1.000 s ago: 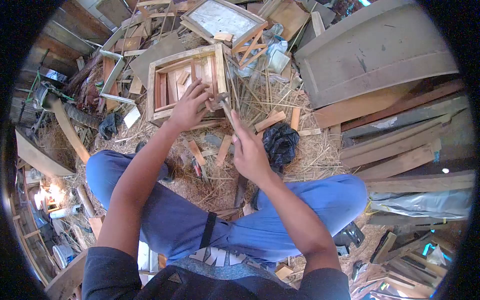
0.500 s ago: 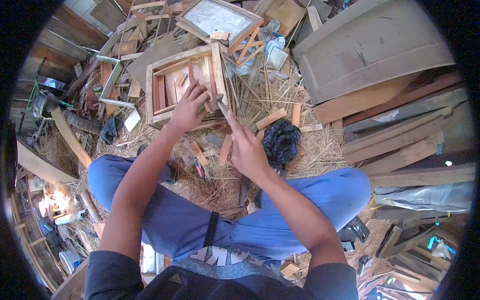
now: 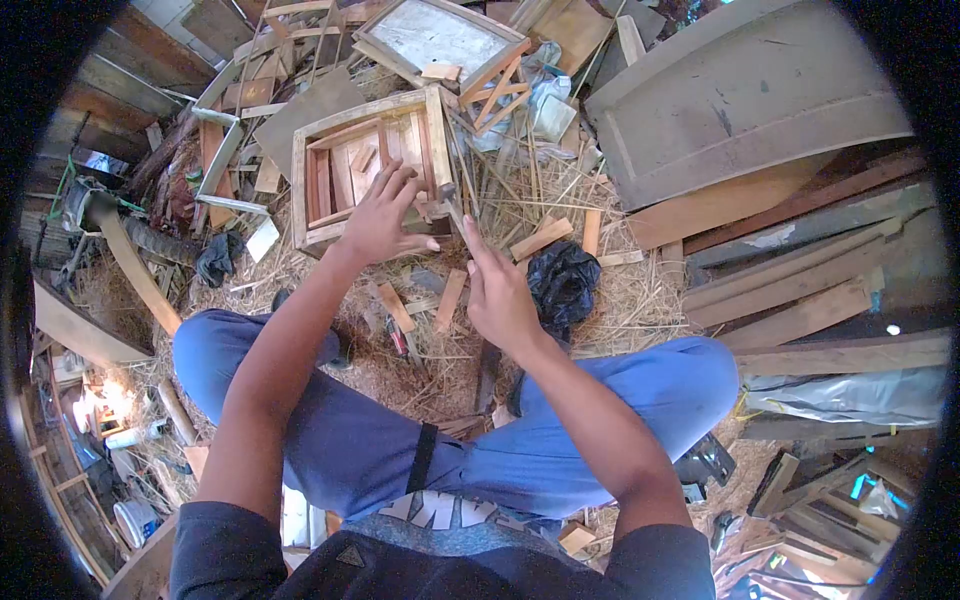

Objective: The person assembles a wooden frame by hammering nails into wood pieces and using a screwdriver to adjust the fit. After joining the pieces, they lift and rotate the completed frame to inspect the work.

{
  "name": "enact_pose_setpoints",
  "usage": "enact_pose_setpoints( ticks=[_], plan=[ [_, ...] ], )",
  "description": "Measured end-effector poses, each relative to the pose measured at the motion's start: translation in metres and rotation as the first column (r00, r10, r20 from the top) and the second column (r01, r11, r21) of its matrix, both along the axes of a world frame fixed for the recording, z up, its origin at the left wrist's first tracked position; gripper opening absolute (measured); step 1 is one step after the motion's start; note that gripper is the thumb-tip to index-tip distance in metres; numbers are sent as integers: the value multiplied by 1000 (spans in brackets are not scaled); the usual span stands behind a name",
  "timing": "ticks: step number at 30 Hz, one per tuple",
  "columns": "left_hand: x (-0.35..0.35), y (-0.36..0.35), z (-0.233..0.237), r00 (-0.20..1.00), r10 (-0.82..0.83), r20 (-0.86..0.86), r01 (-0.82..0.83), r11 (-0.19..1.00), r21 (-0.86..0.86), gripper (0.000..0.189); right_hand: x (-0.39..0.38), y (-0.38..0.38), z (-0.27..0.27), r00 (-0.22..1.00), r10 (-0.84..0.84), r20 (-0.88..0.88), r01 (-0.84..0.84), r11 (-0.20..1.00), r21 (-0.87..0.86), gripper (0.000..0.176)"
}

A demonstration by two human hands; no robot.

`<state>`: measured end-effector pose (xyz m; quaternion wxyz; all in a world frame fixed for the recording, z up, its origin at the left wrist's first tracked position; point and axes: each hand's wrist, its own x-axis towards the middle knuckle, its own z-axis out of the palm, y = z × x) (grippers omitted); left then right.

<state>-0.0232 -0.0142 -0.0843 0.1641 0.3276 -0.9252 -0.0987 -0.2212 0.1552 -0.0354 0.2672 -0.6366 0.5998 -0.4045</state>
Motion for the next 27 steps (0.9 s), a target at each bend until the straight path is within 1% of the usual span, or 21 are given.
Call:
enact_pose_setpoints(
  ticks=[1, 2, 3, 4, 6, 8, 9, 11, 14, 17, 19, 21, 23, 24, 26, 27],
  plan=[
    [0, 0, -1, 1000, -2, -1, 2, 1000, -2, 74, -1, -1, 3, 1000, 1, -9, 0, 999, 36, 64],
    [-1, 0, -2, 1000, 24, 10, -24, 1000, -15, 78, -1, -1, 4, 1000, 2, -19, -1, 997, 73, 63],
    [-2, 0, -1, 998, 52, 21, -51, 998, -28, 83, -1, -2, 4, 1000, 2, -19, -1, 997, 71, 63],
    [-2, 1, 0, 998, 52, 20, -52, 998, -28, 83, -2, -3, 4, 1000, 0, -15, 1, 996, 94, 63],
    [-3, 2, 1, 998, 60, 2, -60, 998, -6, 77, -2, -4, 0, 1000, -3, -11, 4, 993, 119, 63],
    [-3, 2, 1, 998, 57, -15, -57, 998, -9, 74, -1, -4, -7, 1000, 1, -13, 0, 998, 59, 64],
    [-3, 1, -1, 998, 55, -30, -55, 998, -14, 72, 0, -4, -8, 1000, -2, -12, 3, 998, 59, 64],
    [-1, 0, -4, 999, 45, -31, -45, 999, -19, 71, 0, -5, -10, 999, 12, -30, -11, 1000, 20, 65],
    [-1, 0, -2, 998, 34, -50, -35, 999, -12, 69, 0, -6, -6, 1000, 12, -21, -11, 1000, 17, 65],
    [0, -1, -3, 997, 24, -69, -23, 1000, 12, 67, 0, -8, -2, 1000, 16, 13, -16, 999, 41, 65],
    [0, -2, -1, 997, 15, -72, -14, 1000, 25, 65, 0, -8, 0, 1000, 20, 6, -21, 997, 68, 65],
    [0, -3, 0, 994, -10, -111, 13, 999, 29, 57, 1, -7, 1, 1000, 25, -2, -25, 995, 95, 64],
    [2, -4, -1, 993, -23, -114, 27, 999, 33, 54, 5, -6, 1, 999, 3, 42, 1, 997, -78, 65],
    [3, -5, -2, 992, -36, -120, 41, 998, 39, 50, 6, -6, 1, 999, 7, 43, -3, 997, -76, 65],
    [5, -7, -6, 994, -34, -106, 37, 999, 27, 48, 7, -4, 2, 1000, -3, 3, 3, 974, -228, 65],
    [4, -7, -7, 995, -38, -93, 39, 999, 12, 47, 6, -2, 1, 1000, -1, 2, 2, 974, -225, 65]
  ],
)
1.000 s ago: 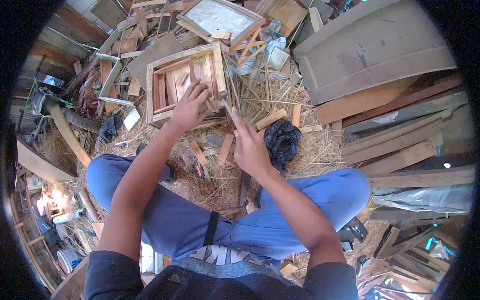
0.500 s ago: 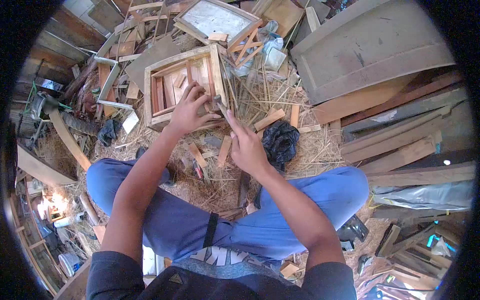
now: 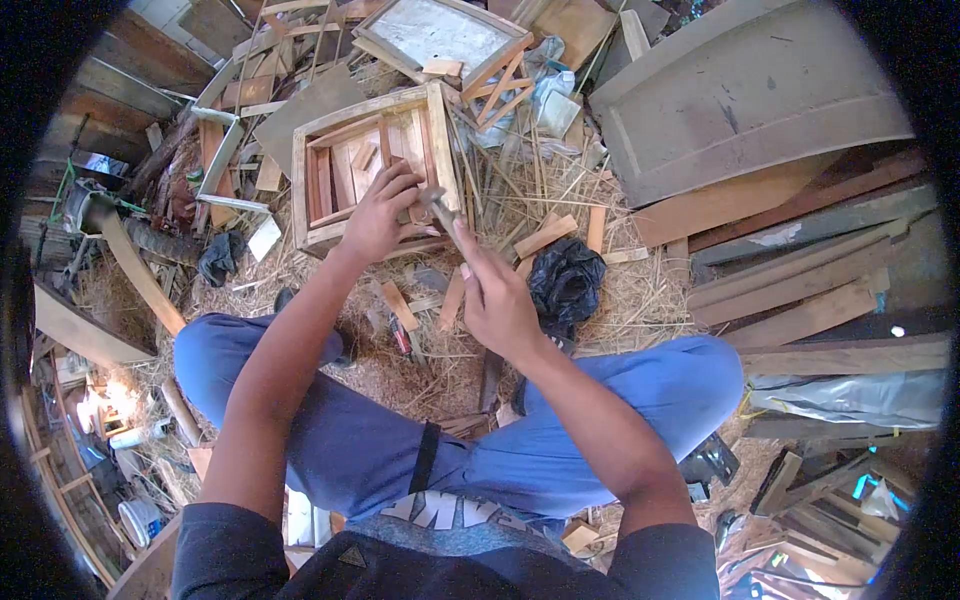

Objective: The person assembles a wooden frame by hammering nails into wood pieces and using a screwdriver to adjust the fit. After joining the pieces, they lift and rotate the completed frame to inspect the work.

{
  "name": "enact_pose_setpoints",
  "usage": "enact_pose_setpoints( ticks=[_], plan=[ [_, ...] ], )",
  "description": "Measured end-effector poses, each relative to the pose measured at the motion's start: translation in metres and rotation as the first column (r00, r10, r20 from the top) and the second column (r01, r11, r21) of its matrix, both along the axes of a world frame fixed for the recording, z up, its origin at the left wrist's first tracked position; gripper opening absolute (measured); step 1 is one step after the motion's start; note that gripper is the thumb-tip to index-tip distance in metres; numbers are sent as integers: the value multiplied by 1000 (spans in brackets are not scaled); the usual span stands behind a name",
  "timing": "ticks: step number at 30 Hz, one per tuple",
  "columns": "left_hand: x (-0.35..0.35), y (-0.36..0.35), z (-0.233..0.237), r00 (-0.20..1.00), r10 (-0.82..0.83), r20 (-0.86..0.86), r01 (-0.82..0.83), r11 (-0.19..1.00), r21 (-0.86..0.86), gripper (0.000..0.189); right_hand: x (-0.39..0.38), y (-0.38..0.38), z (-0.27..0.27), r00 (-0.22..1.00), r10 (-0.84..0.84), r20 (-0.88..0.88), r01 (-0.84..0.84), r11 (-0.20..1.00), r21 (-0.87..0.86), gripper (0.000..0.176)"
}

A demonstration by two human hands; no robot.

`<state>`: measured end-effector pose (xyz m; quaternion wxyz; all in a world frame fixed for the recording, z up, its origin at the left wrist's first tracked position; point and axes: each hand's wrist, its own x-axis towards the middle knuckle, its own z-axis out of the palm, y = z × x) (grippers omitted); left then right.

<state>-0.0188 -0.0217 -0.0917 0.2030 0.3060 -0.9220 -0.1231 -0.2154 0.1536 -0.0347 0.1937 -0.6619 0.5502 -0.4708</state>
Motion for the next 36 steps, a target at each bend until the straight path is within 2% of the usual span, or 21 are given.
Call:
enact_pose_setpoints(
  ticks=[2, 6, 8, 9, 11, 12, 15, 19, 21, 23, 25, 28, 30, 31, 33, 34, 36],
  plan=[
    [0, 1, -2, 1000, -5, 4, 5, 1000, -12, 47, -4, 4, -3, 981, 109, -161, -56, 951, 303, 66],
    [-1, 0, 0, 1000, 14, 2, -14, 1000, -7, 49, -2, 4, 1, 990, 76, -122, -45, 969, 244, 67],
    [-1, 2, 3, 1000, 24, 10, -24, 1000, -2, 50, 1, 4, 9, 998, 37, -56, -31, 994, 103, 67],
    [-1, 2, 3, 999, 26, 19, -26, 1000, 2, 52, -1, 3, 7, 998, 38, -56, -32, 994, 105, 67],
    [-2, 5, 5, 999, 24, 43, -24, 1000, 5, 53, -7, 1, 0, 973, 119, -200, -58, 956, 288, 66],
    [-2, 5, 6, 997, 25, 68, -25, 1000, 6, 53, -7, 1, 0, 973, 114, -200, -54, 957, 284, 66],
    [-3, 5, 5, 997, 34, 64, -33, 999, -24, 55, -3, 1, 5, 989, 60, -134, -30, 977, 211, 65],
    [-4, 7, 4, 996, 19, 88, -18, 1000, -17, 58, -8, -1, -2, 989, 94, -112, -58, 955, 292, 65],
    [-6, 10, 4, 983, 43, 177, -23, 994, -110, 61, -12, -5, -7, 990, 107, -90, -74, 945, 318, 65],
    [-5, 5, 0, 980, 21, 197, 4, 992, -124, 61, -12, -9, -5, 1000, -3, -23, 10, 953, 304, 63],
    [-2, 3, 0, 977, 14, 214, 15, 991, -132, 62, -14, -13, 4, 1000, -18, 4, 16, 954, 300, 62],
    [-5, 6, 8, 981, -17, 193, 43, 990, -132, 55, -17, -16, 17, 997, -59, 41, 45, 958, 284, 61],
    [-10, 11, 18, 991, 24, 130, 0, 984, -181, 43, -19, -17, 30, 991, -125, 41, 85, 850, 520, 61],
    [-13, 10, 25, 991, 21, 131, 3, 983, -181, 43, -20, -18, 25, 991, -127, 43, 87, 850, 520, 61],
    [-16, 8, 35, 998, -25, 62, 38, 975, -220, 33, -20, -20, 16, 988, -136, 78, 114, 963, 246, 61],
    [-17, 7, 39, 998, -25, 65, 39, 974, -222, 33, -20, -20, 16, 987, -136, 81, 113, 963, 244, 61],
    [-21, 6, 46, 1000, -10, 7, 11, 996, -85, 34, -22, -21, 20, 985, -157, 67, 128, 937, 324, 61]
  ],
)
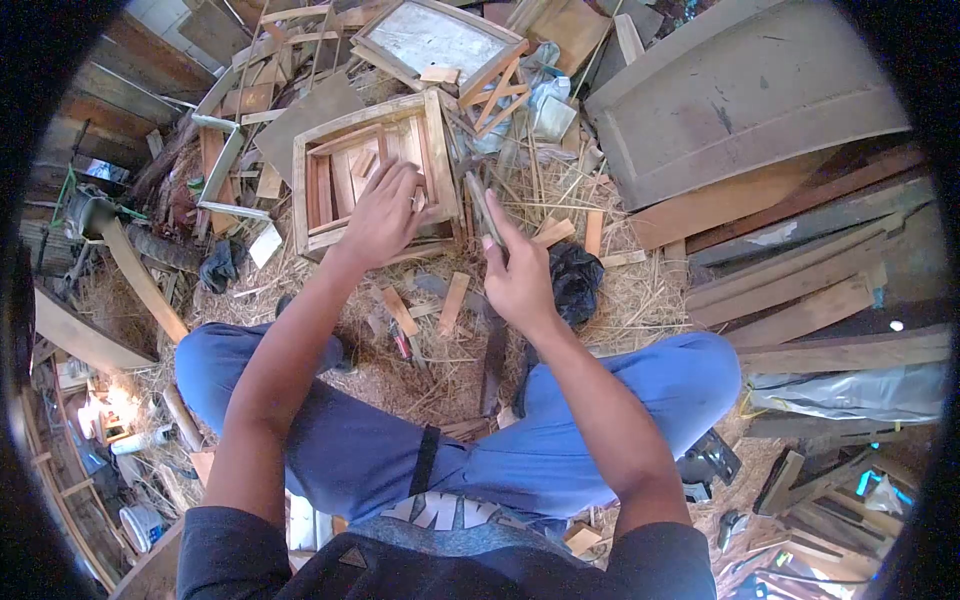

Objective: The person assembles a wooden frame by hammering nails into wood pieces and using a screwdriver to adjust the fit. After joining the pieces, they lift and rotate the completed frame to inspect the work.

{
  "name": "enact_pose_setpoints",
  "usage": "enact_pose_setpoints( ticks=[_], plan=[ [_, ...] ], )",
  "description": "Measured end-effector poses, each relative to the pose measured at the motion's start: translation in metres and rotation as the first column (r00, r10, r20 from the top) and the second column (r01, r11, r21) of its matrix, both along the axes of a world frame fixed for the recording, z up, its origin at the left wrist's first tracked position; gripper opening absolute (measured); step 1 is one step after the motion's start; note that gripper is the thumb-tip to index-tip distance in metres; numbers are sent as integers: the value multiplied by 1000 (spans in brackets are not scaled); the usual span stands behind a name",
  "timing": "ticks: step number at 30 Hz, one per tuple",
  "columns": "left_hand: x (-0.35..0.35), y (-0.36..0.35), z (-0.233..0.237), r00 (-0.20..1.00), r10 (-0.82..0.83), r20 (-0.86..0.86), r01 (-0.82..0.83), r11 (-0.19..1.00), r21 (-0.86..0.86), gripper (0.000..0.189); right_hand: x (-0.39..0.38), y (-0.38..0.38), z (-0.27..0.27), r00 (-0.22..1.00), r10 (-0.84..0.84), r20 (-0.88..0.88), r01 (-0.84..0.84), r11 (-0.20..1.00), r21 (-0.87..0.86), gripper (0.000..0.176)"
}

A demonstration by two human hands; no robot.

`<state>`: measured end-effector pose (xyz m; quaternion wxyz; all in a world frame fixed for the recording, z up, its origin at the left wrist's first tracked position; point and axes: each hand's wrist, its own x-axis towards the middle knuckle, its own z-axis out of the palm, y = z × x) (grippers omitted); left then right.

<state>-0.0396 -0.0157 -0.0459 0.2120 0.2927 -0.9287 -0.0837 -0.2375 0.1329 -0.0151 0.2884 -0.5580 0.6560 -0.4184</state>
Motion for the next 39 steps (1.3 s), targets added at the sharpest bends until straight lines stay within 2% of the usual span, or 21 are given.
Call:
enact_pose_setpoints(
  ticks=[3, 7, 9, 10, 13, 15, 16, 18, 20, 22, 24, 25, 27, 28, 30, 31, 32, 33, 35, 37, 39],
  plan=[
    [-4, 3, 10, 1000, 23, 12, -23, 997, 77, 37, 0, -1, 4, 999, -7, 32, 6, 1000, 8, 61],
    [-13, 9, 25, 996, -9, -89, 11, 1000, 28, 40, 1, 0, 6, 993, -19, 116, 13, 999, 47, 60],
    [-14, 11, 31, 998, 8, -57, -7, 1000, 17, 46, 0, -2, -4, 1000, 3, 26, 0, 992, -130, 60],
    [-13, 8, 28, 998, 6, -56, -5, 1000, 16, 46, 0, -1, -5, 1000, 1, 27, 2, 991, -131, 60],
    [-12, 4, 30, 998, -1, -62, 7, 995, 95, 51, 0, -1, -2, 998, 1, 66, 4, 997, -73, 59],
    [-10, 5, 37, 987, 97, 126, -133, 938, 320, 54, 1, 0, -1, 997, 1, 78, 2, 999, -39, 57],
    [-9, 5, 38, 987, 98, 127, -134, 938, 320, 54, 1, -1, -2, 997, 1, 79, 2, 999, -39, 57],
    [-6, 2, 39, 968, 119, 220, -211, 863, 460, 62, 1, -1, -9, 999, 16, 51, -11, 996, -89, 56],
    [7, -6, 11, 984, 82, 156, -149, 860, 488, 65, 2, -1, -14, 1000, 6, 5, -6, 995, -96, 56],
    [11, -2, 18, 995, 48, 90, -88, 854, 513, 69, 5, -1, -8, 999, -2, -41, -2, 995, -103, 56],
    [15, 4, 33, 973, 77, 219, -220, 610, 762, 72, 6, -2, 2, 997, -61, 51, 46, 967, 249, 56],
    [18, 9, 39, 971, 81, 223, -225, 613, 757, 72, 6, -4, -1, 997, -57, 55, 42, 969, 244, 56],
    [26, 20, 50, 970, 192, 152, -217, 382, 898, 70, 7, -7, -7, 998, -65, 26, 61, 987, 151, 56],
    [31, 22, 48, 969, 190, 160, -223, 390, 893, 70, 8, -8, -4, 997, -69, 36, 63, 987, 145, 56],
    [38, 27, 46, 963, 237, 127, -219, 418, 882, 73, 9, -9, 3, 993, -74, 91, 48, 966, 254, 56],
    [41, 32, 55, 948, 312, 63, -150, 264, 953, 63, 10, -10, 1, 992, -80, 97, 54, 967, 248, 56],
    [44, 30, 57, 950, 306, 64, -152, 271, 951, 63, 11, -10, -4, 995, -64, 71, 53, 988, 148, 56],
    [48, 28, 62, 959, 274, 74, -156, 293, 943, 55, 13, -11, -3, 998, -52, 41, 50, 998, 47, 56],
    [51, 30, 65, 967, 240, 84, -158, 313, 937, 47, 14, -12, -1, 997, -52, 66, 48, 997, 58, 55],
    [50, 39, 86, 952, 305, 27, -191, 521, 832, 34, 13, -12, 2, 995, -48, 91, 41, 996, 73, 54],
    [44, 39, 95, 935, 356, -9, -185, 509, 841, 33, 13, -13, 4, 998, -18, 62, 16, 999, 47, 54]
  ],
)
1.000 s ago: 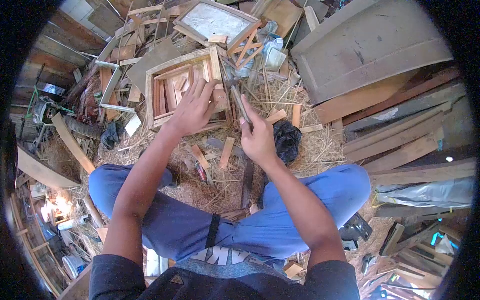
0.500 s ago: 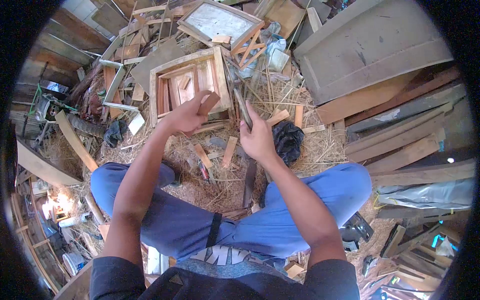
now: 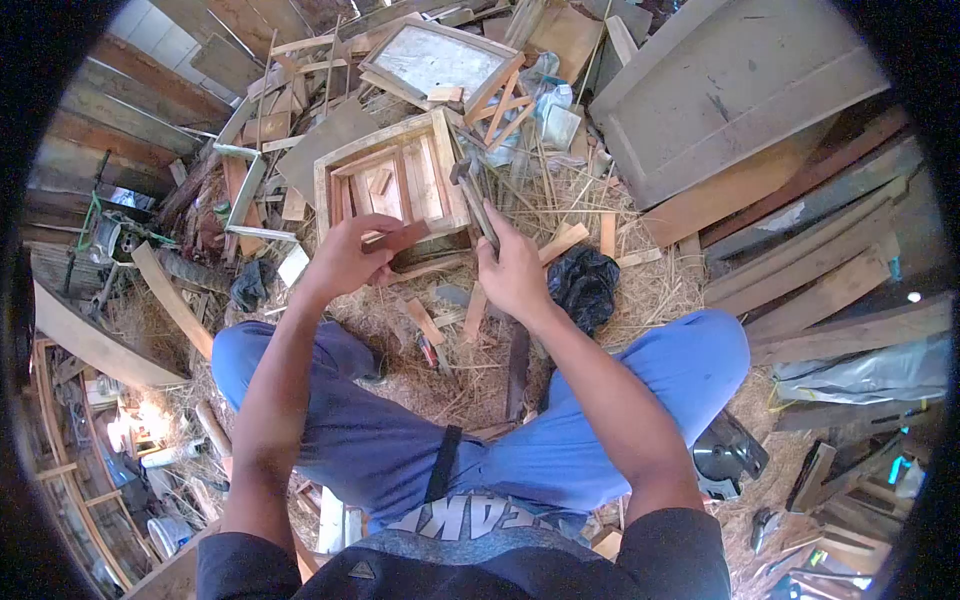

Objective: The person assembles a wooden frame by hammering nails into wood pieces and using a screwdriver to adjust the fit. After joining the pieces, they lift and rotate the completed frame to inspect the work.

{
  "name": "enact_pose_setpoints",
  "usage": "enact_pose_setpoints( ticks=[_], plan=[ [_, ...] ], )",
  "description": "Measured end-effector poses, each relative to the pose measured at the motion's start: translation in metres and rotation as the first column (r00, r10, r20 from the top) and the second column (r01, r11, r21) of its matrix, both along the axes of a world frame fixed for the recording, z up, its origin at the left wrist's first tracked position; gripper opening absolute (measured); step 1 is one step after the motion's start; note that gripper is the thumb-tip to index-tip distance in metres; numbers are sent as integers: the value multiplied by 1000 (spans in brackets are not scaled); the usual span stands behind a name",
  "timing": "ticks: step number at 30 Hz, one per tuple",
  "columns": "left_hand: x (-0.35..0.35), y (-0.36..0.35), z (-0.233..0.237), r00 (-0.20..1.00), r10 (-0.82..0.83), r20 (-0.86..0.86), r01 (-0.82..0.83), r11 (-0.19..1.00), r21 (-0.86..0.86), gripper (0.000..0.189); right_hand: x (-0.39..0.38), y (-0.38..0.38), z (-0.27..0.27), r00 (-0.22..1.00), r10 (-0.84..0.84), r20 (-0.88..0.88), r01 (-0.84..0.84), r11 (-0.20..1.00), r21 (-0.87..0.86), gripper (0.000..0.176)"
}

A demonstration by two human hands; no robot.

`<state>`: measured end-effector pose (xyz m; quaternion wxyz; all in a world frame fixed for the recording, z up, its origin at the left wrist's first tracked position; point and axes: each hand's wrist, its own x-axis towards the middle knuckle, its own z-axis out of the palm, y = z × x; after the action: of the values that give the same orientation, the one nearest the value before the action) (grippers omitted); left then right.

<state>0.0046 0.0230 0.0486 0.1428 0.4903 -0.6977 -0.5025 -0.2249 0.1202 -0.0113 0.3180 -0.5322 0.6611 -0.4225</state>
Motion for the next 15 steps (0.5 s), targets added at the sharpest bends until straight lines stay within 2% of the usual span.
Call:
enact_pose_setpoints(
  ticks=[2, 4, 6, 7, 9, 11, 13, 15],
  plan=[
    [-6, -4, -1, 998, 47, -45, -47, 999, 6, 31, 0, 1, 1, 1000, -3, 12, 3, 1000, -6, 54],
    [-12, -10, -5, 999, 19, 45, -12, 988, -152, 31, -2, 2, -3, 1000, -7, 21, 7, 1000, -7, 53],
    [-21, -10, -8, 998, -1, 62, 12, 984, -179, 28, -1, 2, -11, 1000, -4, -17, 2, 992, -123, 54],
    [-26, -11, -8, 997, -17, 81, 34, 977, -212, 25, -2, 2, -11, 1000, -5, -15, 3, 993, -119, 54],
    [-32, -12, -9, 996, -46, 81, 66, 963, -263, 21, -4, 6, -7, 999, 9, -47, -8, 1000, 10, 55],
    [-34, -13, -10, 994, -71, 80, 93, 946, -310, 17, -4, 7, -10, 1000, 5, -28, -5, 1000, -13, 55],
    [-35, -16, -8, 996, -92, 22, 92, 880, -466, 13, -4, 7, -10, 1000, 7, -7, -7, 999, -40, 55],
    [-36, -18, -3, 996, -84, 14, 81, 886, -456, 15, -4, 7, -9, 1000, 6, 20, -5, 999, -34, 54]
  ],
)
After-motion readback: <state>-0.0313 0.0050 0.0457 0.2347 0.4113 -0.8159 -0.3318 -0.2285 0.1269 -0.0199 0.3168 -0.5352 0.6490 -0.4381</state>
